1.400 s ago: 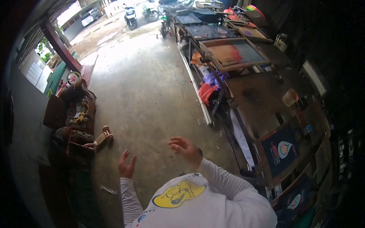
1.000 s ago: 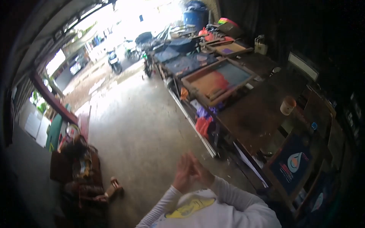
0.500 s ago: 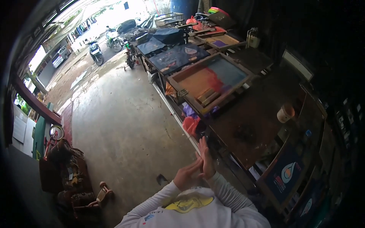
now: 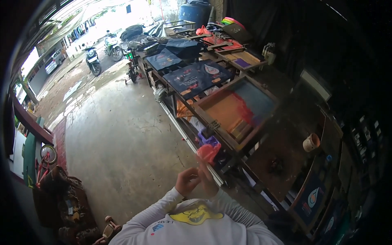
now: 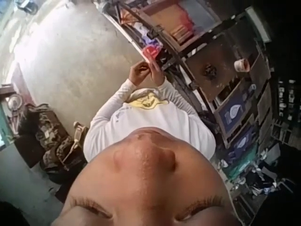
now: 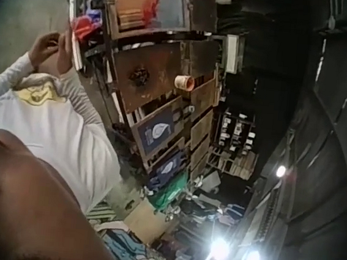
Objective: Applying ink to a screen and using a squeegee to print a design onto t-shirts.
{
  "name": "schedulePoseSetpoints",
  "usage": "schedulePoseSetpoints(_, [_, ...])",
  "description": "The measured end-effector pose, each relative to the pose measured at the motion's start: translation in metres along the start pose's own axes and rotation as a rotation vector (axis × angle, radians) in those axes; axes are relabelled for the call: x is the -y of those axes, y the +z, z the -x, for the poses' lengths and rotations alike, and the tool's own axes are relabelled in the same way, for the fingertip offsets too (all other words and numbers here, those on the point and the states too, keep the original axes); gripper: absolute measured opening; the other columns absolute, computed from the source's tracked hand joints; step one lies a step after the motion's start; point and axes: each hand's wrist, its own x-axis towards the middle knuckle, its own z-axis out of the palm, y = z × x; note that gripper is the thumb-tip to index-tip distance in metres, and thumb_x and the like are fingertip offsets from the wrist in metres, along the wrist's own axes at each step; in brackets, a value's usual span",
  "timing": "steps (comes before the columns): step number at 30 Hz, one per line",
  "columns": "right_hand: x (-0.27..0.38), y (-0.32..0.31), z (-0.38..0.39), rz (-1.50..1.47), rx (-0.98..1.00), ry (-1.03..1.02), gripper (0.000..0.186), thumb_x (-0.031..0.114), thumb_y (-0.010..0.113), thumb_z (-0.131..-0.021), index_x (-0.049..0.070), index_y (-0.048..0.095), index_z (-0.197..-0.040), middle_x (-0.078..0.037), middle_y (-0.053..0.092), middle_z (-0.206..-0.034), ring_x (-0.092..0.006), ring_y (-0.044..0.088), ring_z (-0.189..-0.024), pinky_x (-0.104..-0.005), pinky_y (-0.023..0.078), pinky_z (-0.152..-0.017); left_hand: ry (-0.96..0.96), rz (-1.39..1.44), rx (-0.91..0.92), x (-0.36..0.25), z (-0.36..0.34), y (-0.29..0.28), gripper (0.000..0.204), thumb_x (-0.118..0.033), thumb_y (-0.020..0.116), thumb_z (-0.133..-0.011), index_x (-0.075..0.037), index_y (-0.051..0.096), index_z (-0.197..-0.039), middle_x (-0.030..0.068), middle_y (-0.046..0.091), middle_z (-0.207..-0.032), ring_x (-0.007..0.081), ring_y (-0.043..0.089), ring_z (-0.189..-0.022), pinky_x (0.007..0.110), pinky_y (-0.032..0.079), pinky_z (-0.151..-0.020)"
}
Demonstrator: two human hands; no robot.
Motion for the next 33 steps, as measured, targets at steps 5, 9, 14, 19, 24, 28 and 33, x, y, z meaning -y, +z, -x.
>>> schedulePoseSetpoints(5, [0.008, 0.043, -0.06, 0.031, 0.046, -0.061, 0.082, 0.062, 0.038, -0.102, 0.0, 0.033, -0.155, -0.017, 0.028, -0.162, -0.0289, 0.023, -0.152, -0.0405, 0.015, -0.122, -0.035, 0.098, -0.003, -0.005, -0.033, -0.064, 0.021, -0.008, 0.073, -0.091, 0.001, 0.065, -0.108, 0.0065, 0.07, -0.098, 0.0135, 0.067, -0.094, 0.03, 0.056, -0.085])
schedulePoseSetpoints(9, [-0.001, 0.059, -0.086, 0.024, 0.006, 0.07, 0.082, 0.065, 0.039, -0.1, 0.003, 0.039, -0.153, -0.02, 0.025, -0.163, -0.0305, 0.021, -0.152, -0.0428, 0.014, -0.122, -0.017, 0.102, -0.036, 0.003, -0.051, -0.09, 0.022, -0.008, 0.073, -0.09, 0.001, 0.063, -0.108, 0.0058, 0.068, -0.096, 0.0117, 0.066, -0.089, 0.029, 0.055, -0.082])
schedulePoseSetpoints(14, [-0.006, 0.045, -0.108, 0.03, -0.038, 0.093, 0.085, 0.068, 0.039, -0.099, 0.003, 0.036, -0.154, -0.018, 0.032, -0.16, -0.029, 0.029, -0.148, -0.0402, 0.021, -0.12, 0.023, 0.102, 0.036, 0.007, -0.086, -0.088, 0.023, -0.007, 0.069, -0.092, 0.001, 0.061, -0.112, 0.0053, 0.067, -0.097, 0.0111, 0.065, -0.088, 0.028, 0.055, -0.079])
schedulePoseSetpoints(19, [-0.013, 0.003, -0.125, 0.061, -0.126, 0.076, 0.077, 0.064, 0.039, -0.101, 0.005, 0.045, -0.149, -0.021, 0.029, -0.161, -0.03, 0.024, -0.152, -0.042, 0.015, -0.122, -0.049, -0.024, 0.197, 0.013, -0.136, -0.069, 0.03, -0.007, 0.068, -0.089, -0.002, 0.058, -0.117, 0.0086, 0.066, -0.097, 0.017, 0.066, -0.084, 0.031, 0.053, -0.076])
schedulePoseSetpoints(24, [-0.029, -0.046, -0.143, -0.015, -0.247, 0.06, 0.073, 0.061, 0.04, -0.102, 0.005, 0.046, -0.149, -0.022, 0.031, -0.16, -0.0291, 0.023, -0.152, -0.0416, 0.015, -0.122, 0.066, -0.248, 0.305, 0.025, -0.192, -0.036, 0.033, -0.005, 0.065, -0.086, -0.002, 0.056, -0.117, 0.0174, 0.066, -0.099, 0.0324, 0.068, -0.084, 0.038, 0.054, -0.076])
schedulePoseSetpoints(28, [-0.049, -0.09, -0.162, -0.072, -0.319, 0.066, 0.066, 0.054, 0.043, -0.104, 0.005, 0.045, -0.149, -0.013, 0.041, -0.157, -0.0254, 0.03, -0.149, -0.039, 0.017, -0.122, 0.005, -0.347, 0.396, 0.031, -0.234, -0.012, 0.044, -0.004, 0.063, -0.086, -0.001, 0.055, -0.129, 0.0191, 0.064, -0.113, 0.0327, 0.066, -0.1, 0.037, 0.053, -0.082])
schedulePoseSetpoints(33, [-0.065, -0.142, -0.182, -0.203, -0.497, 0.122, 0.073, 0.055, 0.045, -0.104, 0.002, 0.035, -0.153, -0.01, 0.041, -0.156, -0.0217, 0.031, -0.148, -0.0364, 0.021, -0.121, 0.314, -0.391, 0.55, 0.029, -0.278, 0.011, 0.052, 0.003, 0.065, -0.081, 0.0, 0.051, -0.131, 0.0236, 0.051, -0.135, 0.0415, 0.056, -0.116, 0.044, 0.046, -0.101])
